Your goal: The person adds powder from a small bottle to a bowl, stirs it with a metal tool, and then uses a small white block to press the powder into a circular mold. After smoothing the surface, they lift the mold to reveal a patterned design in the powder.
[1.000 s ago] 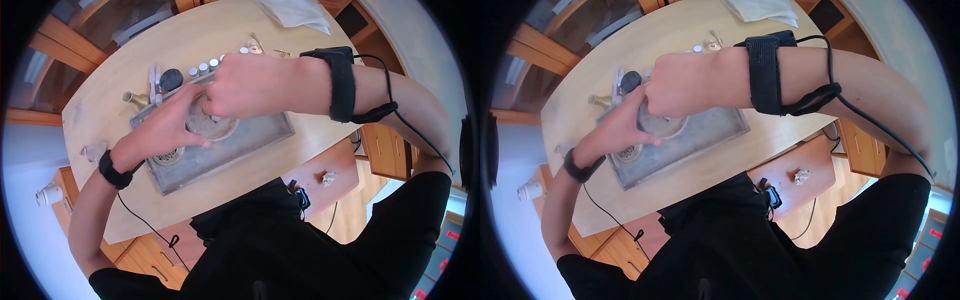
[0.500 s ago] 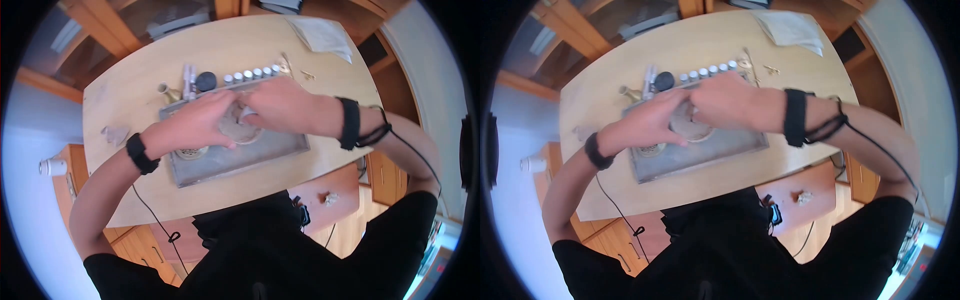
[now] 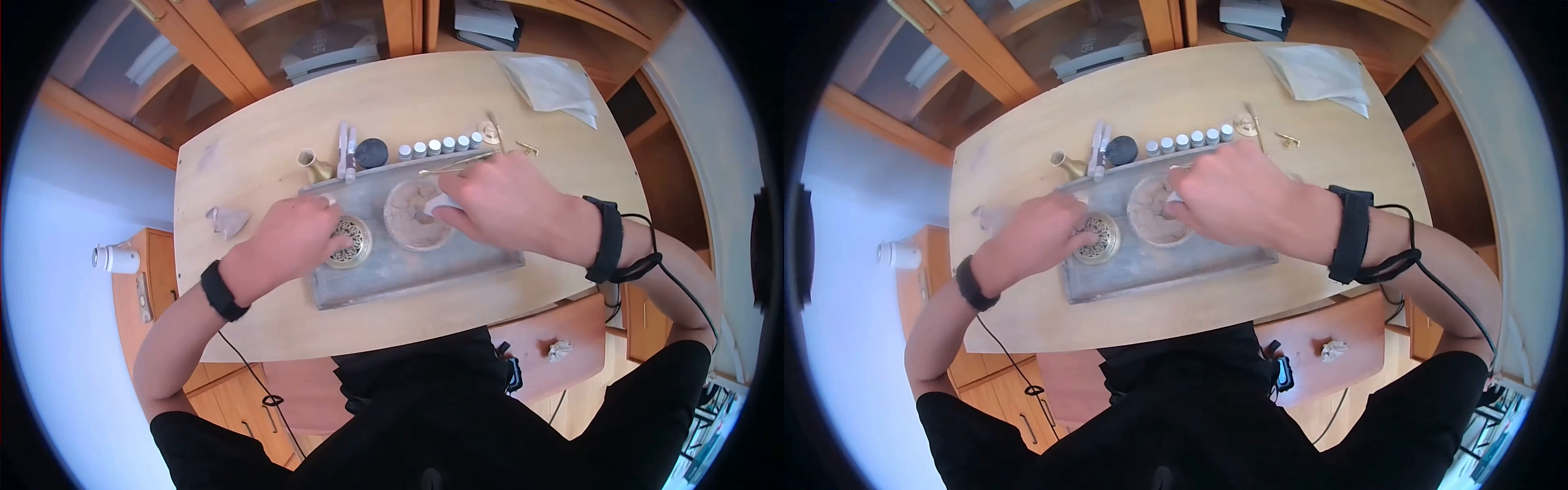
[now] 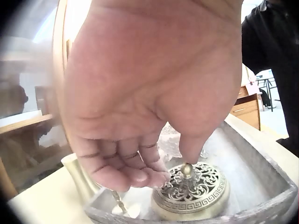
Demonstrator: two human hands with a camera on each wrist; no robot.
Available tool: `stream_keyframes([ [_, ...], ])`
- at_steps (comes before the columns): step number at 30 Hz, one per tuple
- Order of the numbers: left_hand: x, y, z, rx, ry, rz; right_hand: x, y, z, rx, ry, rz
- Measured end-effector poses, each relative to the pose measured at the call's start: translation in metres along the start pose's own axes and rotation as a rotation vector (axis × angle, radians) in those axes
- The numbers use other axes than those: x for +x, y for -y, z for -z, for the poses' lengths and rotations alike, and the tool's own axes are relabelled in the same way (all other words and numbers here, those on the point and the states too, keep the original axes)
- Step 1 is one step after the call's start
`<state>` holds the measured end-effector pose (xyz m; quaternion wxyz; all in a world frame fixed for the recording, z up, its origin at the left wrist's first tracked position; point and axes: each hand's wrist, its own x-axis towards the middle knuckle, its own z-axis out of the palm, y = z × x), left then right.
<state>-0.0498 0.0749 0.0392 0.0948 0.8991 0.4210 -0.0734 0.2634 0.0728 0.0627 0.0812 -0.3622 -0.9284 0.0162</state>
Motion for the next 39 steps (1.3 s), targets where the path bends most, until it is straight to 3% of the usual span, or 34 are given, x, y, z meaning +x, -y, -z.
stream_keyframes([
  [6, -0.001, 0.000, -0.022, 0.015, -0.097, -0.078, -0.001, 0.007, 0.009, -0.019, 0.088, -0.054],
  [9, -0.003, -0.001, -0.029, 0.145, -0.044, -0.082, 0.000, 0.006, 0.013, -0.023, 0.122, -0.064],
  [14, -0.004, 0.004, -0.007, -0.115, 0.015, 0.018, 0.010, 0.008, 0.021, -0.016, 0.139, -0.053],
  [17, -0.014, 0.010, 0.014, -0.259, -0.117, 0.038, 0.018, 0.010, 0.029, -0.016, 0.188, -0.064],
  [22, -0.012, 0.028, 0.008, -0.314, -0.107, 0.079, 0.036, 0.021, 0.034, 0.188, 0.067, -0.108],
  [27, 0.007, 0.028, 0.001, -0.226, -0.075, 0.067, 0.044, 0.036, 0.033, 0.140, 0.088, -0.049],
  [29, 0.015, 0.032, -0.009, -0.151, -0.181, -0.076, 0.047, 0.036, 0.034, 0.136, 0.103, -0.047],
  [32, 0.013, 0.029, -0.002, -0.151, -0.164, -0.059, 0.046, 0.036, 0.037, 0.155, 0.081, -0.067],
  [39, -0.004, 0.040, 0.019, -0.125, -0.079, 0.046, 0.053, 0.043, 0.017, 0.128, 0.027, 0.142],
])
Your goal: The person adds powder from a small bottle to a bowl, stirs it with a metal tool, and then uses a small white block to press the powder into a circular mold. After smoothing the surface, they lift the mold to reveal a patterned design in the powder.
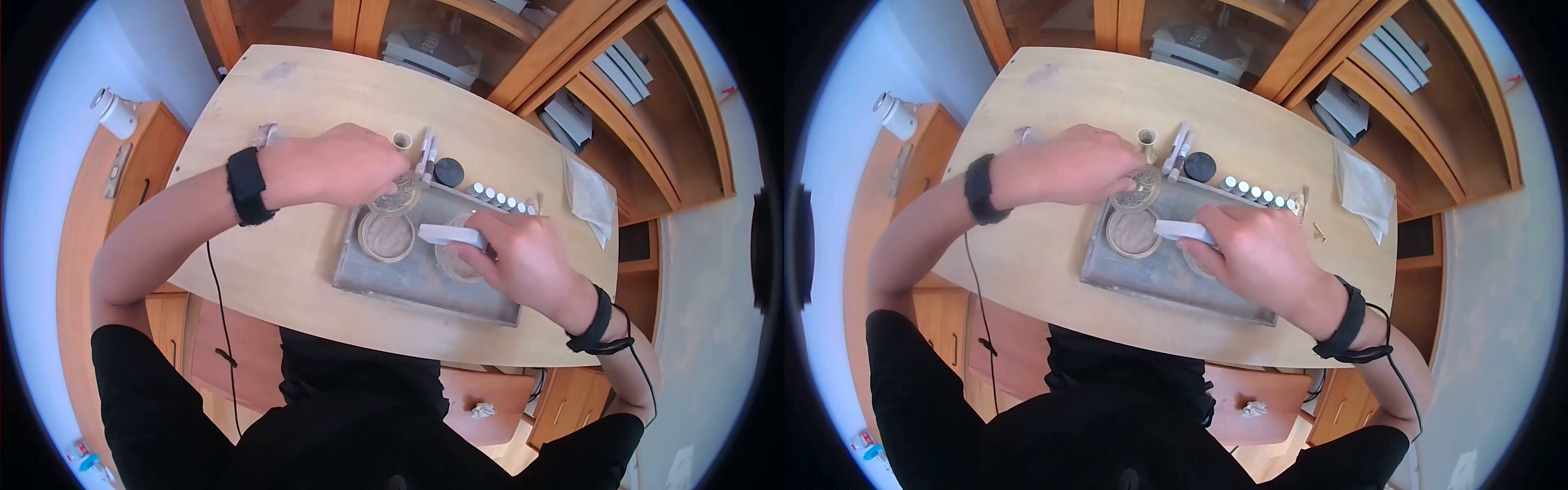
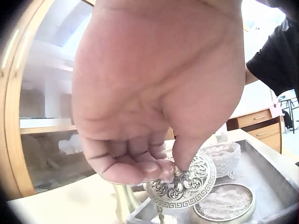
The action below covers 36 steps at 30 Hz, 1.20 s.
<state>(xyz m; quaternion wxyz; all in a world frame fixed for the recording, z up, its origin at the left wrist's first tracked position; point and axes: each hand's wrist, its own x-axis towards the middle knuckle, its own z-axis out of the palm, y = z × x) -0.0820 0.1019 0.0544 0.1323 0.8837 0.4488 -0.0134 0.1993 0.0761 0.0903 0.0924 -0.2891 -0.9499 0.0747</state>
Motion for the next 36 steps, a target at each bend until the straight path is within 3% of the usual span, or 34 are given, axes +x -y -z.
stream_keyframes([
  [3, -0.006, 0.004, 0.006, 0.042, 0.111, 0.050, 0.006, 0.003, -0.004, 0.008, 0.011, 0.053],
  [6, -0.014, 0.010, 0.006, 0.068, 0.072, -0.028, 0.008, 0.003, -0.008, -0.002, 0.040, 0.073],
  [11, -0.031, 0.008, 0.026, -0.046, 0.119, 0.086, 0.019, 0.008, -0.016, -0.043, 0.128, 0.105],
  [16, -0.033, 0.011, 0.012, -0.015, 0.105, 0.070, 0.044, 0.006, -0.039, -0.174, 0.138, 0.345],
  [23, -0.032, 0.019, 0.003, 0.009, 0.024, 0.016, 0.063, 0.005, -0.050, -0.199, 0.230, 0.424],
  [29, -0.032, 0.024, -0.009, -0.042, 0.003, 0.111, 0.072, 0.014, -0.052, -0.114, 0.317, 0.278],
  [31, -0.035, 0.024, -0.011, -0.068, -0.010, 0.120, 0.074, 0.015, -0.052, -0.105, 0.406, 0.015],
  [32, -0.037, 0.025, -0.011, -0.082, -0.026, 0.133, 0.075, 0.015, -0.052, -0.107, 0.407, 0.017],
  [34, -0.040, 0.028, -0.012, -0.068, -0.038, 0.121, 0.079, 0.013, -0.050, -0.099, 0.490, -0.146],
  [36, -0.046, 0.029, -0.011, -0.055, -0.048, 0.109, 0.079, 0.012, -0.043, -0.139, 0.470, -0.052],
])
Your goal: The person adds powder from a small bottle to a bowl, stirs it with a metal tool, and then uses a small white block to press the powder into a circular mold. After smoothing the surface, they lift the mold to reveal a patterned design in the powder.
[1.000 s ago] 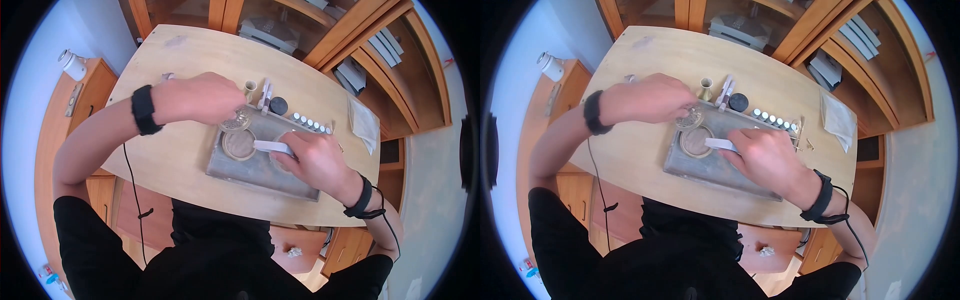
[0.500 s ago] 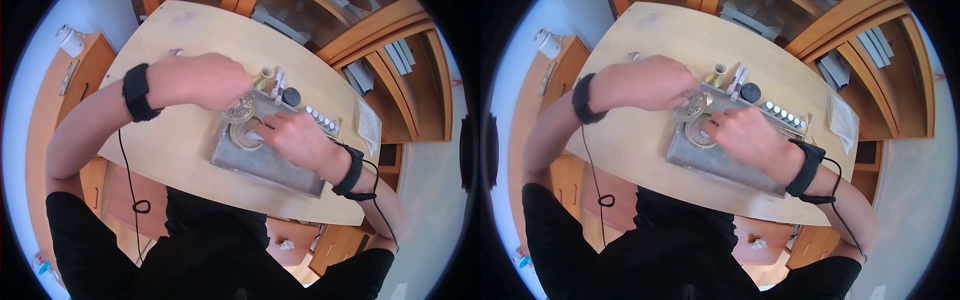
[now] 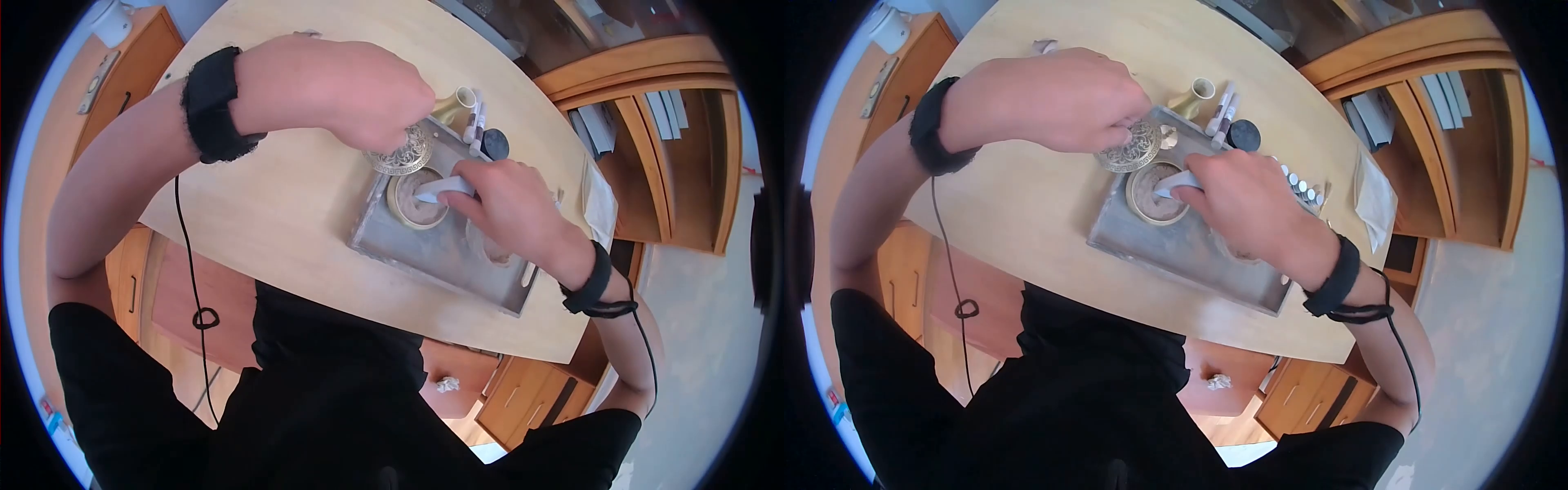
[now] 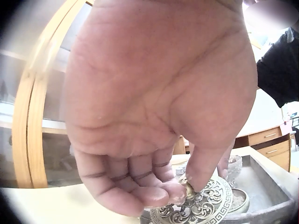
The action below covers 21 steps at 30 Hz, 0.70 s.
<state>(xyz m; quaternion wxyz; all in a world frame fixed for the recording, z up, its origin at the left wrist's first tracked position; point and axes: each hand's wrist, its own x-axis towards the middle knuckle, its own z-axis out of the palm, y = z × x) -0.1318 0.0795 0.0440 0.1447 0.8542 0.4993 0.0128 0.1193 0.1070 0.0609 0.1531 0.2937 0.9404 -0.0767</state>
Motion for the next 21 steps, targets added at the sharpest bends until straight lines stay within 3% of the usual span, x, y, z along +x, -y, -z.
stream_keyframes([
  [7, -0.015, -0.001, 0.005, 0.026, 0.067, -0.018, -0.007, -0.007, 0.005, -0.146, -0.157, 0.355],
  [14, -0.020, 0.008, -0.009, 0.107, 0.211, 0.051, -0.004, -0.003, -0.013, -0.073, -0.156, 0.298],
  [19, -0.018, 0.011, -0.027, 0.094, 0.253, 0.064, -0.004, 0.007, -0.016, 0.040, -0.106, -0.053],
  [21, -0.018, 0.011, -0.032, 0.101, 0.264, 0.067, -0.003, 0.008, -0.013, 0.028, -0.092, -0.043],
])
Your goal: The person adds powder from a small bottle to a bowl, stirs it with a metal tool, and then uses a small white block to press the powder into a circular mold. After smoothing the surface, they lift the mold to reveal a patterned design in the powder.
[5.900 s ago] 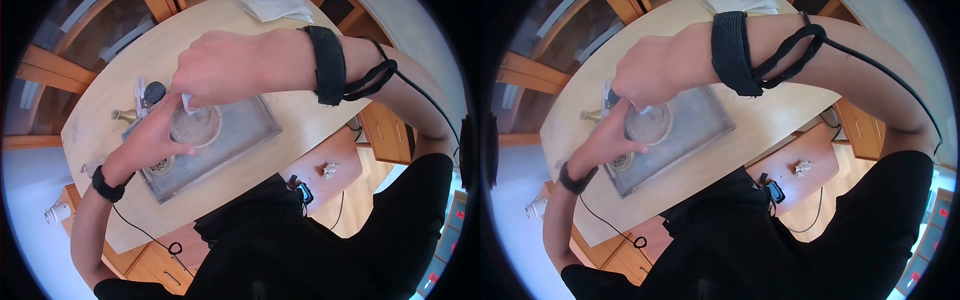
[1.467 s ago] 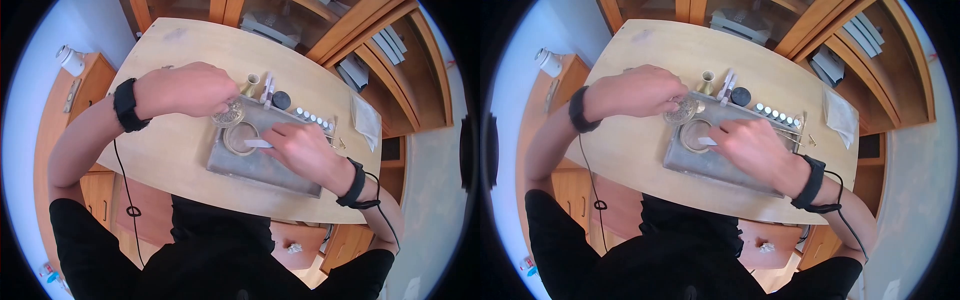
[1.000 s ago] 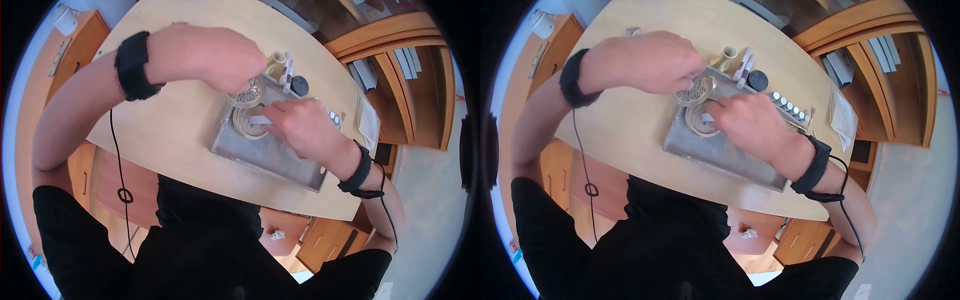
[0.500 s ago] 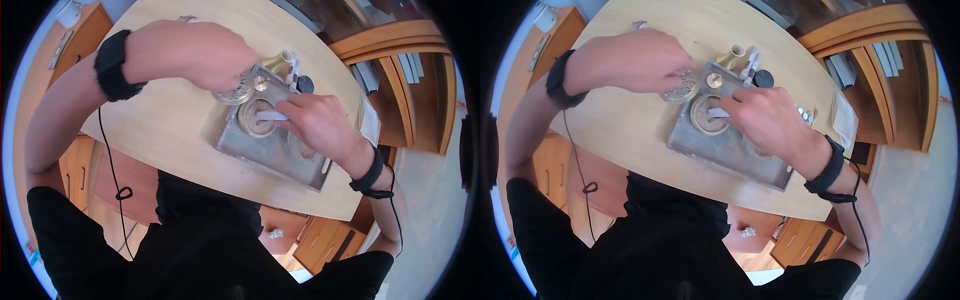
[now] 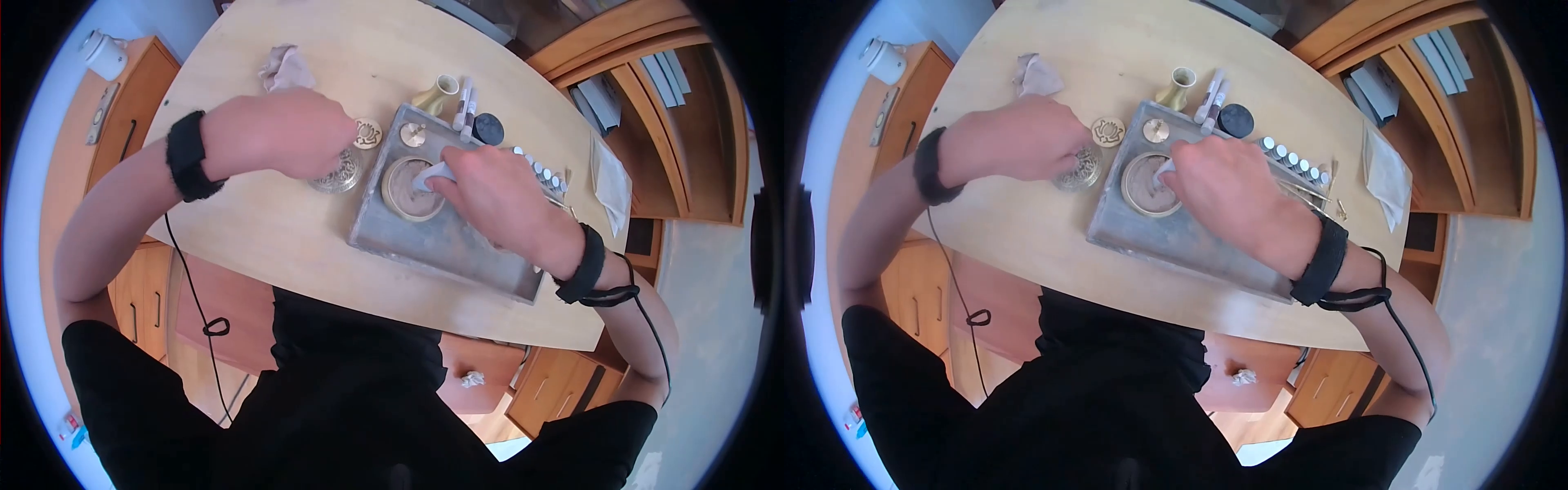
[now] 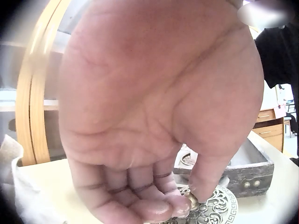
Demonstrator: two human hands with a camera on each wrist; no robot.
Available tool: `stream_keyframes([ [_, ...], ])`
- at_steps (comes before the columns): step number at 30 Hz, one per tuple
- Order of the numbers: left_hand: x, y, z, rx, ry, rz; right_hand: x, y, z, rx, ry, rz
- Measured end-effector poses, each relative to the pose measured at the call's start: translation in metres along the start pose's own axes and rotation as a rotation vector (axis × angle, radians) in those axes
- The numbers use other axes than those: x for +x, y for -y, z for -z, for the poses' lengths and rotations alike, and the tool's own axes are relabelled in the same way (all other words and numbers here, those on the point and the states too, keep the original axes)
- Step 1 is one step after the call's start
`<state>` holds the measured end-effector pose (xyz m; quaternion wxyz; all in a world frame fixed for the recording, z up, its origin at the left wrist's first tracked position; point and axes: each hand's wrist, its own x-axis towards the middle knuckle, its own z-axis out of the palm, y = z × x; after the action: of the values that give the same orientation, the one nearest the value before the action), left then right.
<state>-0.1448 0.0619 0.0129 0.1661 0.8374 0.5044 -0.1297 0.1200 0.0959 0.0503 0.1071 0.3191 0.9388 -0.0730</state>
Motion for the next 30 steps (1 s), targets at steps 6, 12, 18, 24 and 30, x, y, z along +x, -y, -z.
stream_keyframes([
  [6, 0.002, -0.005, -0.002, 0.006, 0.023, -0.003, -0.002, -0.003, 0.021, -0.116, 0.016, 0.085],
  [12, 0.003, -0.007, 0.000, 0.011, -0.020, -0.062, -0.006, -0.017, 0.014, -0.102, -0.060, 0.321],
  [18, 0.009, -0.009, -0.005, 0.030, 0.036, -0.052, -0.006, -0.016, -0.003, -0.082, -0.057, 0.328],
  [24, 0.009, -0.011, -0.003, 0.030, 0.030, -0.072, 0.003, 0.002, 0.001, -0.078, 0.069, 0.088],
  [30, -0.001, -0.015, 0.029, -0.048, 0.009, -0.038, -0.004, -0.009, 0.014, -0.067, 0.041, 0.140],
])
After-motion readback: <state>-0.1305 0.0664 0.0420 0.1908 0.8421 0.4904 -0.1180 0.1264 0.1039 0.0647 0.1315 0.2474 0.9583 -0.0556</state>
